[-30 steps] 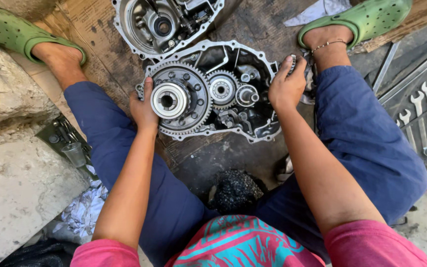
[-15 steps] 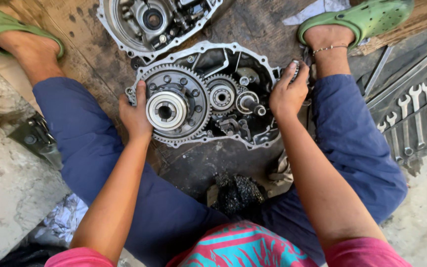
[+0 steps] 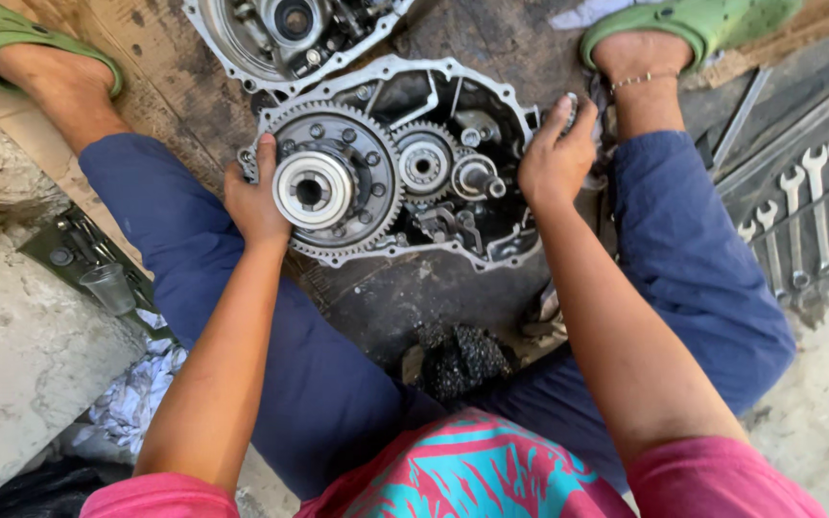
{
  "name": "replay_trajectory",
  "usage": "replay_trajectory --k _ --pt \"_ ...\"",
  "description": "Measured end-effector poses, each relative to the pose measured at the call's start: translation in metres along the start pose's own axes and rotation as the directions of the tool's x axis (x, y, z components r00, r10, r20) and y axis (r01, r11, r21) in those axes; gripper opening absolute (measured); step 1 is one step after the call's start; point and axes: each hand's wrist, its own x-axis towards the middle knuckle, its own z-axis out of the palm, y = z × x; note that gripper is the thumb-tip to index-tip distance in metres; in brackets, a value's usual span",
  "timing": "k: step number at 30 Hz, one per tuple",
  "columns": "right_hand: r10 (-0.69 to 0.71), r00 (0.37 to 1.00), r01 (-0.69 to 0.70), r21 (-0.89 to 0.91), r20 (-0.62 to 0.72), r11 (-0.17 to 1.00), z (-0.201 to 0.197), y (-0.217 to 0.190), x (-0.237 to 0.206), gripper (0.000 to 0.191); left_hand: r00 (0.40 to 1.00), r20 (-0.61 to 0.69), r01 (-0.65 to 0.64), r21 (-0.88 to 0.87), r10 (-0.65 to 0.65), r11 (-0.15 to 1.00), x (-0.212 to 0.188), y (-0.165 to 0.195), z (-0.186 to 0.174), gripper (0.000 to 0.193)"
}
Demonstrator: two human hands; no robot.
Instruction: The person sits on the floor and assembles internal components of a disassembled engine casing. They place gears and shafts into the casing, rotate them to check fit, and repeatedly remove and reposition parts while working with both hands.
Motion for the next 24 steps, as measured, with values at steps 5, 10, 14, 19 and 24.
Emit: replay_trajectory --k 5,10,14,19,24 --pt "-0.024 1.0 0.024 0.009 -0.005 1.0 -0.001 0.002 0.0 0.043 0.999 -0.034 -0.039 0.014 0.039 0.999 0.0 -0.001 0.001 0.076" --pt "-0.074 0.997 0.074 -0.015 -0.021 0.997 0.002 0.004 0.0 0.042 0.999 -0.03 0.034 0.041 -0.033 0.999 0.001 -0.001 0.0 0.073" --pt "-0.085 0.996 0.086 0.032 -0.021 0.996 0.003 0.005 -0.002 0.04 0.999 -0.029 0.036 0.06 -0.034 0.998 0.0 0.002 -0.002 0.072" --pt "-0.057 0.998 0.057 0.025 -0.004 0.998 -0.001 -0.001 -0.003 0.038 0.999 -0.02 0.027 0.057 -0.026 0.998 0.0 0.003 -0.003 0.078" --pt "-0.061 0.998 0.061 0.003 -0.019 0.998 -0.004 -0.01 -0.005 0.039 0.996 0.014 0.088 0.093 -0.09 0.992 0.003 -0.003 -0.003 0.089"
